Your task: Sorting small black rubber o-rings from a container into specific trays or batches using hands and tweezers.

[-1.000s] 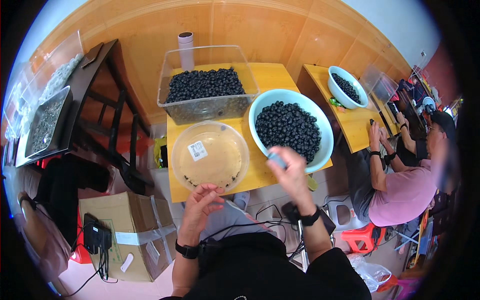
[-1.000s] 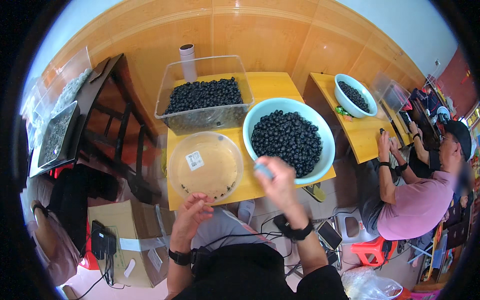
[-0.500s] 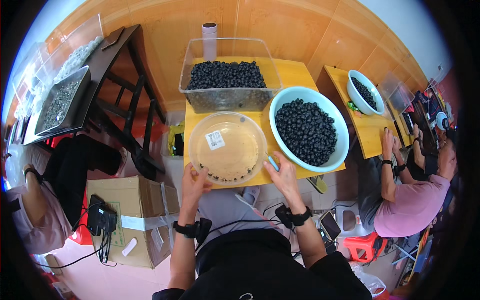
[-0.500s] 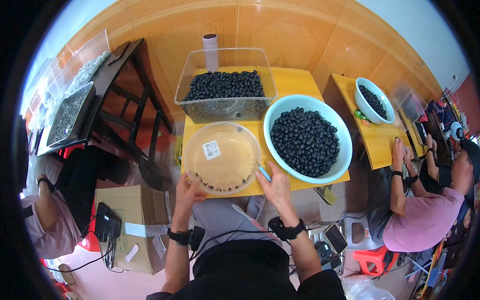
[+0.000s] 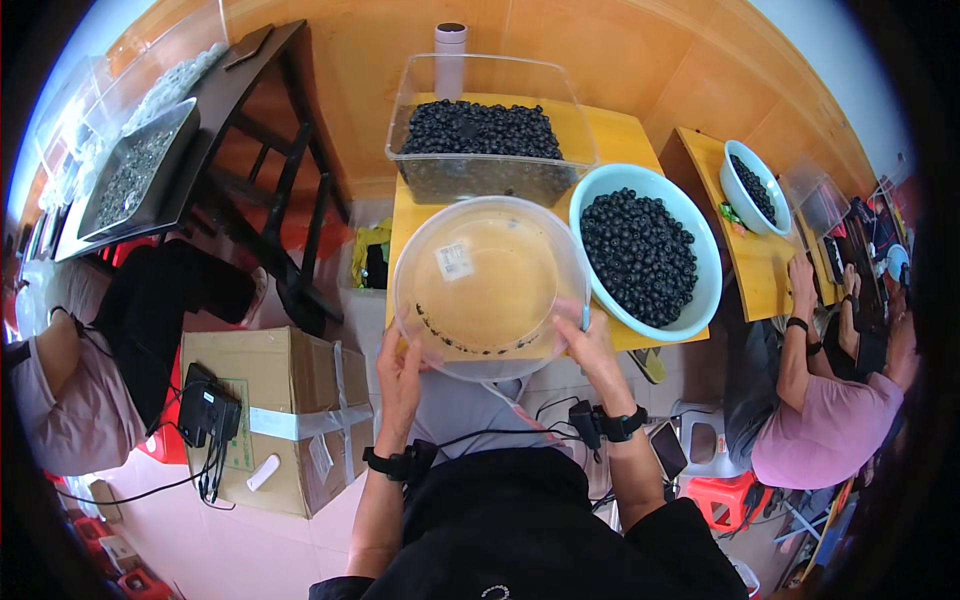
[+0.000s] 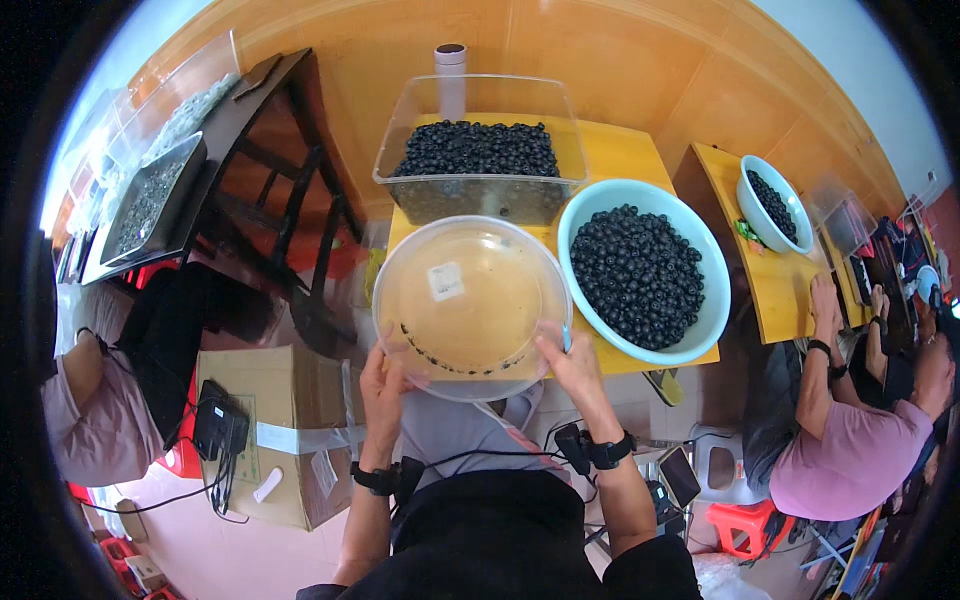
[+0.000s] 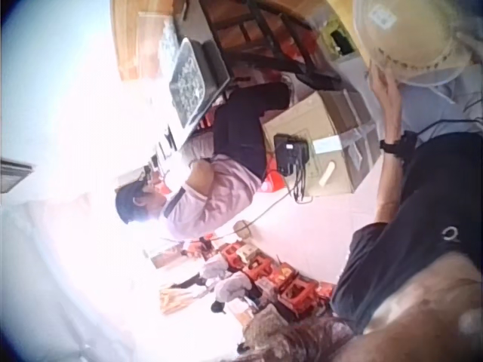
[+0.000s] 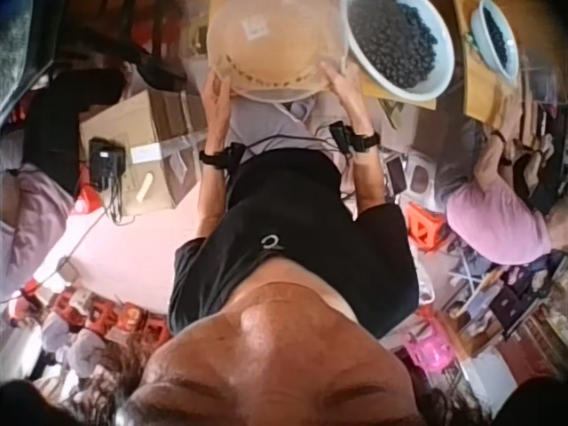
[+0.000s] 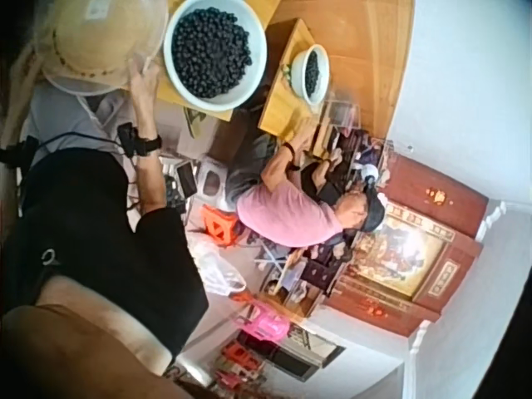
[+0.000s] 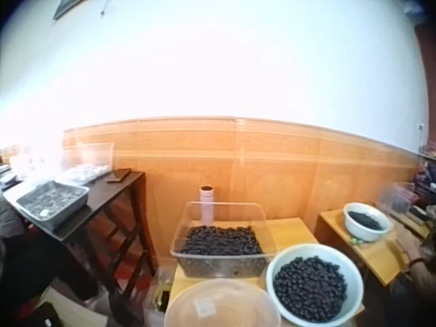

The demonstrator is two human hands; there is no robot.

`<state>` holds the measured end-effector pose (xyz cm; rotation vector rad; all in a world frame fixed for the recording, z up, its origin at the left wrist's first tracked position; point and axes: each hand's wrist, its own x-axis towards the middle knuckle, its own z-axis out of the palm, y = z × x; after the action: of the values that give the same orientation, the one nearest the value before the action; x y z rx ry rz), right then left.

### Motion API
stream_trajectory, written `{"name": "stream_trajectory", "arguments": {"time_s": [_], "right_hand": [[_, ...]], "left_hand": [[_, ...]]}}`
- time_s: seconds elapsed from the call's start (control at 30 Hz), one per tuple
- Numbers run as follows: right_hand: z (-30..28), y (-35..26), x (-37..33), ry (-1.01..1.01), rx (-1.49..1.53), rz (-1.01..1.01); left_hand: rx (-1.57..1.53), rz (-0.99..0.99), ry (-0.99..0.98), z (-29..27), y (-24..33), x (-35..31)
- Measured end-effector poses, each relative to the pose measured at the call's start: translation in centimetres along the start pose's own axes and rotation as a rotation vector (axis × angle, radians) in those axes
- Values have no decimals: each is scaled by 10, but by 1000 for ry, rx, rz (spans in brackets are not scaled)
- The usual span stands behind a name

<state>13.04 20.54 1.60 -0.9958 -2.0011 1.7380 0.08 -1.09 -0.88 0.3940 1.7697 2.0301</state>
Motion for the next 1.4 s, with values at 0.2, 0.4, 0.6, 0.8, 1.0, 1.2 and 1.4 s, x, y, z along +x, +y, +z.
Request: {"name": "stream_trajectory", "arguments": {"time_s": [0.2, 0.4, 0.6, 0.8, 1.0, 1.2, 1.4], "right_hand": [[-41, -49, -34, 194, 74, -31], [-119, -78, -45, 542, 60, -197], [-159, -55, -23, 911, -304, -327], [-170, -33, -4, 946, -633, -491], [-168, -26, -1, 979, -888, -634], [-169, -29, -1, 975, -923, -714], [-188, -18, -6, 1019, -964, -712]], "left_hand": [[-129, 80, -54, 28, 26, 4], [52, -80, -48, 37, -18, -10], [369, 313, 17, 45, -48, -19], [437, 357, -3, 41, -47, -19], [441, 336, -2, 46, -42, -21], [455, 375, 2, 45, -45, -20], [435, 374, 7, 45, -45, -20]]}}
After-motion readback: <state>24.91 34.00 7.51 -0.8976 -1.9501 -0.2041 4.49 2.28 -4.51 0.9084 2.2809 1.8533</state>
